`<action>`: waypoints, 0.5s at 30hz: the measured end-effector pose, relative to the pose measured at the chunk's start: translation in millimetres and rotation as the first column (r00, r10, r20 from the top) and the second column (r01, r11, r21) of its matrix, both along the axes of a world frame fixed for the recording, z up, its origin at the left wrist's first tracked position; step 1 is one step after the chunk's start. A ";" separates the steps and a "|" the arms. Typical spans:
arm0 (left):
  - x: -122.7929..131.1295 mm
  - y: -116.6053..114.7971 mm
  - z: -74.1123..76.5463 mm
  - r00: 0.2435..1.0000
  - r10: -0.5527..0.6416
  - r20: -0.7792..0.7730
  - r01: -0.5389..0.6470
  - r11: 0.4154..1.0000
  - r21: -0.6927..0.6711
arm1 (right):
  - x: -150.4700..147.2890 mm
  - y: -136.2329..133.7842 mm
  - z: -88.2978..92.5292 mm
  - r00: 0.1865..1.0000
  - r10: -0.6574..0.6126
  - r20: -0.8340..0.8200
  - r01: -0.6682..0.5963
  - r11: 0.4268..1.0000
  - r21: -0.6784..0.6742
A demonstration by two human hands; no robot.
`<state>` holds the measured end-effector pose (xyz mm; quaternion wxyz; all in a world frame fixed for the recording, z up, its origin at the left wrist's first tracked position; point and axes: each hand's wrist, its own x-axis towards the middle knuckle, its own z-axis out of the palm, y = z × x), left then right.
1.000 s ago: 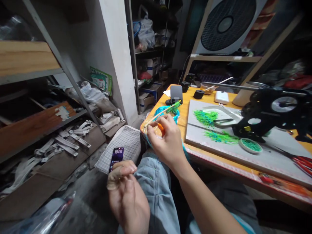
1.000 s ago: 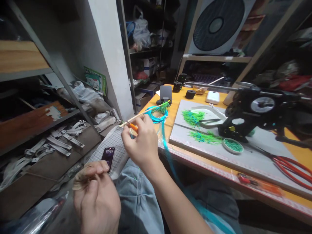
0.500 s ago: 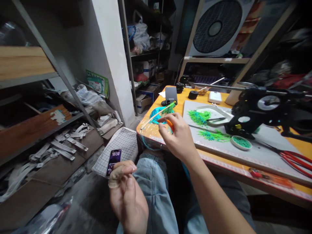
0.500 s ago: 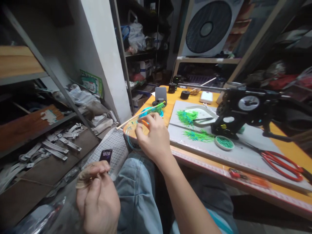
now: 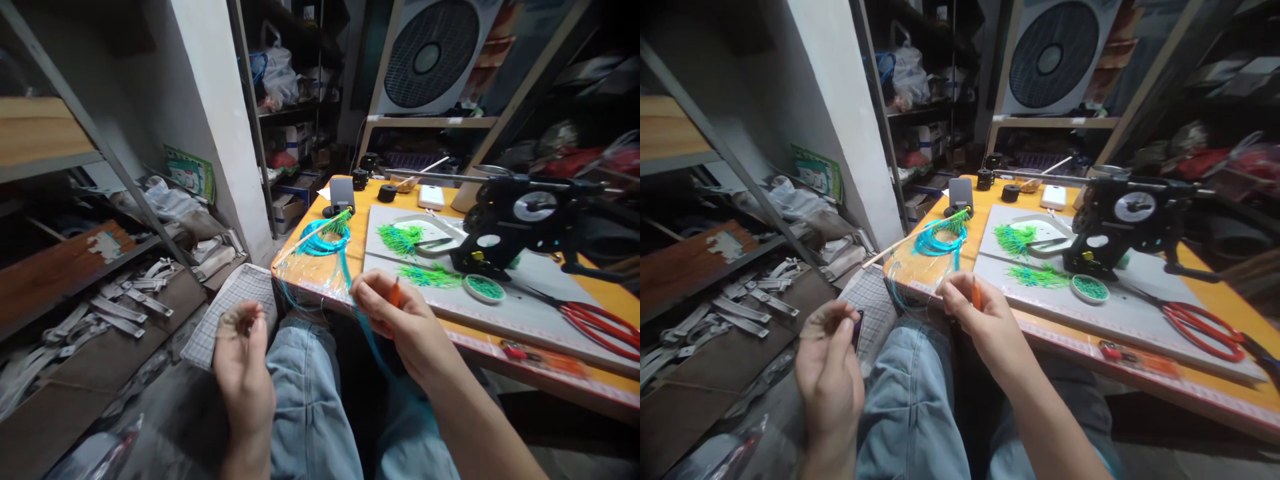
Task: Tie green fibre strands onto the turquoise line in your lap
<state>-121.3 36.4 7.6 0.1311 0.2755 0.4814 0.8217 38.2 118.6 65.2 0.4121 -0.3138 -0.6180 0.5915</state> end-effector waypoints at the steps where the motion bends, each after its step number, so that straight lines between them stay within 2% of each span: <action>1: -8.6 6.9 3.5 0.999 -0.008 -0.052 0.007 1.000 -0.026 | 7.9 -4.0 -4.0 0.999 0.021 0.035 -0.021 1.000 0.001; 3: -26.2 21.3 13.4 0.984 -0.055 -0.171 0.044 0.997 -0.069 | 25.3 -12.4 -13.4 0.990 0.041 0.134 -0.044 0.999 0.018; 5: -41.6 34.1 25.7 0.940 -0.157 -0.302 0.116 0.982 -0.152 | 44.3 -20.5 -24.7 0.966 0.033 0.255 -0.048 0.997 0.053; 9: -60.2 50.5 46.5 0.776 -0.329 -0.537 0.205 0.938 -0.279 | 84.4 -32.9 -49.0 0.898 -0.021 0.440 -0.028 0.994 0.104; 12: -64.7 57.5 51.8 0.701 -0.393 -0.595 0.219 0.913 -0.345 | 110.7 -38.2 -63.0 0.857 -0.037 0.513 -0.001 0.997 0.073; 15: -64.9 63.2 51.9 0.707 -0.395 -0.587 0.235 0.914 -0.331 | 128.9 -41.5 -71.1 0.830 -0.062 0.554 0.029 0.997 0.069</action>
